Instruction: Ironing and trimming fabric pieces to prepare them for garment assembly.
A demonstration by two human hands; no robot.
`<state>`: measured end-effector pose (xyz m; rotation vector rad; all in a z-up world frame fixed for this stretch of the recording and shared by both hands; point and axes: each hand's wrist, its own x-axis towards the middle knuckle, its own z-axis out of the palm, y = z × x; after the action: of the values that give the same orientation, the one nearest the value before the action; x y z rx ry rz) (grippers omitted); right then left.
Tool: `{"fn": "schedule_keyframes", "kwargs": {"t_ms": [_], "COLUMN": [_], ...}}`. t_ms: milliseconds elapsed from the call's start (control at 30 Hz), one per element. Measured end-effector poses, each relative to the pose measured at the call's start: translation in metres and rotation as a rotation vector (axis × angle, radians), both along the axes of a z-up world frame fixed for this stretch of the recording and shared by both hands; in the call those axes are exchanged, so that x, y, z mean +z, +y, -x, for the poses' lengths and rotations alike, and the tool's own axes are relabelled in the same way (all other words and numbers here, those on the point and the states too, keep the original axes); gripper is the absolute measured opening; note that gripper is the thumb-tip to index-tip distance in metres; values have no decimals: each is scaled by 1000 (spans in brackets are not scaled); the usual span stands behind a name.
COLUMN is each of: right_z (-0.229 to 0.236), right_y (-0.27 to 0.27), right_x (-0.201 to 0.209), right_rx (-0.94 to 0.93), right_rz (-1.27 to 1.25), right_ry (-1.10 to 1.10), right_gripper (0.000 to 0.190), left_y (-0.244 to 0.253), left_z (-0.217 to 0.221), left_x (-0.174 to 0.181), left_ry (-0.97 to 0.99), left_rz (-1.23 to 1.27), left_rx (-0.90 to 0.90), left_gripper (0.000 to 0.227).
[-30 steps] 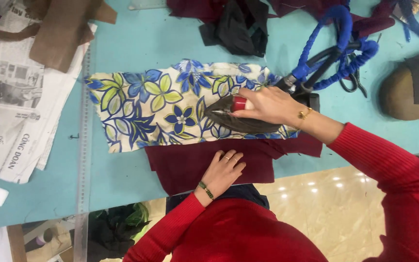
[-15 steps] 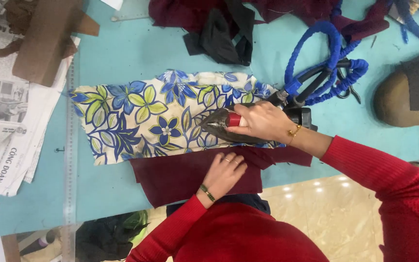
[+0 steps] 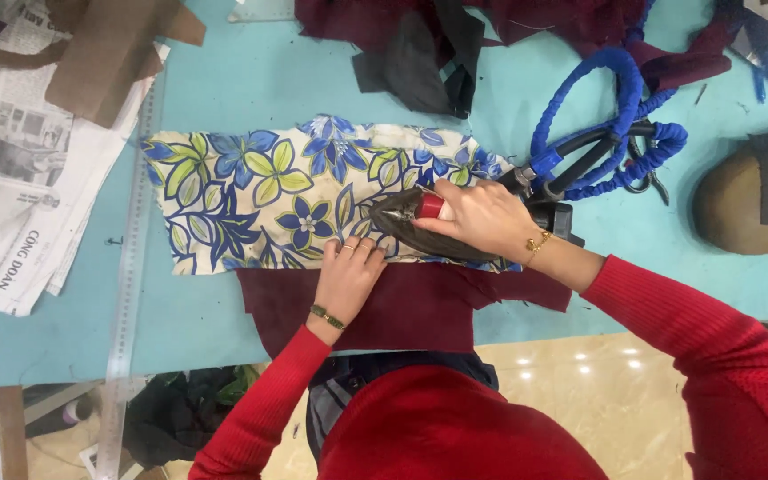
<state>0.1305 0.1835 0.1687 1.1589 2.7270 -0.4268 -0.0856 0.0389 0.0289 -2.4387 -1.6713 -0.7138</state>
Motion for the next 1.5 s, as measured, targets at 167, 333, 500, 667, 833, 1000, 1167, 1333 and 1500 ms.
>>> {"fn": "schedule_keyframes", "kwargs": {"t_ms": [167, 333, 500, 667, 833, 1000, 1167, 1333, 1500], "right_z": [2, -22, -50, -47, -48, -50, -48, -48, -46], "right_y": [3, 6, 2, 4, 4, 6, 5, 5, 2], "right_x": [15, 10, 8, 9, 6, 4, 6, 12, 15], "right_rx": [-55, -127, -192, -209, -243, -255, -249, -270, -267], "right_rz": [117, 128, 136, 150, 176, 200, 197, 223, 198], "right_ry": [51, 57, -10, -41, -61, -37, -40, -36, -39], "right_gripper": [53, 50, 55, 57, 59, 58, 58, 53, 54], "left_y": [-4, -3, 7, 48, 108, 131, 109, 32, -45], "left_z": [-2, -4, 0, -9, -21, -21, -2, -15, -51], "left_x": [-1, -10, 1, 18, 27, 20, 13, -9, -34], "left_ry": [0, 29, 20, 121, 25, 28, 66, 24, -99], "left_rz": [32, 10, 78, 79, -190, -346, -276, -92, 203], "left_rx": [0, 5, -23, -65, -204, -366, -275, -38, 24], "left_gripper": [23, 17, 8, 5, 8, 15, 7, 18, 52]}}
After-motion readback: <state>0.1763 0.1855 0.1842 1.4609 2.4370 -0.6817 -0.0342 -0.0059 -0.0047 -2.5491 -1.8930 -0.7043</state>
